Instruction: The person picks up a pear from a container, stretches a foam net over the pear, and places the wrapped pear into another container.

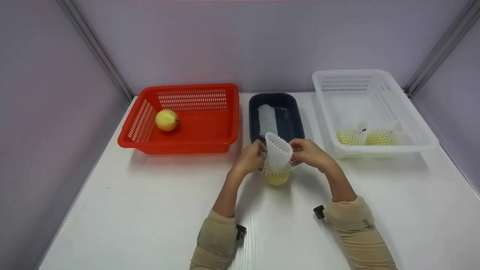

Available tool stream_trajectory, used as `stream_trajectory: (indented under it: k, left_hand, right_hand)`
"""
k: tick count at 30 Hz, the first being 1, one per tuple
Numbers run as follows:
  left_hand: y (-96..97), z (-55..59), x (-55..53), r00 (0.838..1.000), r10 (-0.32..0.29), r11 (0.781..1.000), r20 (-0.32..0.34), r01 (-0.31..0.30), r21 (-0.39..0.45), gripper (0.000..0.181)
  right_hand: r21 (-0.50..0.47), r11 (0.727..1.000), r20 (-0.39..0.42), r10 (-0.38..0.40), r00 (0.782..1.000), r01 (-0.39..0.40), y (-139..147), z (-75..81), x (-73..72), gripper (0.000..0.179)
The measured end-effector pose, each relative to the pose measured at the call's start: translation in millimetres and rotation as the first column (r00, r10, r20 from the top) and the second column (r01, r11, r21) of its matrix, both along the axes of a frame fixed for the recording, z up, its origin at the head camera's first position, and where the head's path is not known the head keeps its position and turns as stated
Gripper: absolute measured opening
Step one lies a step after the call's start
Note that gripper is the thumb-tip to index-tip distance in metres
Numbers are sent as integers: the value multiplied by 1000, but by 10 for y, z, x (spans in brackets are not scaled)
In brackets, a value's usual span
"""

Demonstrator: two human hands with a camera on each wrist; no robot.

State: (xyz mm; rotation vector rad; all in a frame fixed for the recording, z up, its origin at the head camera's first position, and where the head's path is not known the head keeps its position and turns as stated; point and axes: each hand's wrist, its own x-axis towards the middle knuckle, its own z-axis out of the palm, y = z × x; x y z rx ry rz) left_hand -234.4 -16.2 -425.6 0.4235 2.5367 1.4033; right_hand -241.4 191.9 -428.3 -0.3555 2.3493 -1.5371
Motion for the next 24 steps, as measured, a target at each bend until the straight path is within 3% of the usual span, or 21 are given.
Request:
stream_trajectory:
  k: [7, 11, 16, 20, 24]
  left_hand:
    - [36, -48, -8, 999, -11, 993, 36, 15, -114, 9]
    - [37, -42, -6, 999, -28, 982, -16, 24, -188, 9]
    - [0, 38, 38, 983, -146, 952, -111, 109, -286, 22]
    - [-31, 95, 82, 964, -256, 930, -73, 225, -290, 50]
    - [-41, 103, 97, 960, -279, 928, -37, 259, -266, 62]
  right_hand:
    - [60, 997, -34, 41, 999, -39, -16, -13, 14, 34]
    - [130, 991, -61, 48, 997, -40, -38, -5, 18, 41]
    - [200, 979, -92, 60, 994, -40, -42, -19, 7, 37]
    - [255, 966, -124, 85, 989, -51, -28, -2, 20, 39]
    - [329, 940, -219, 167, 961, -88, 12, 33, 55, 36]
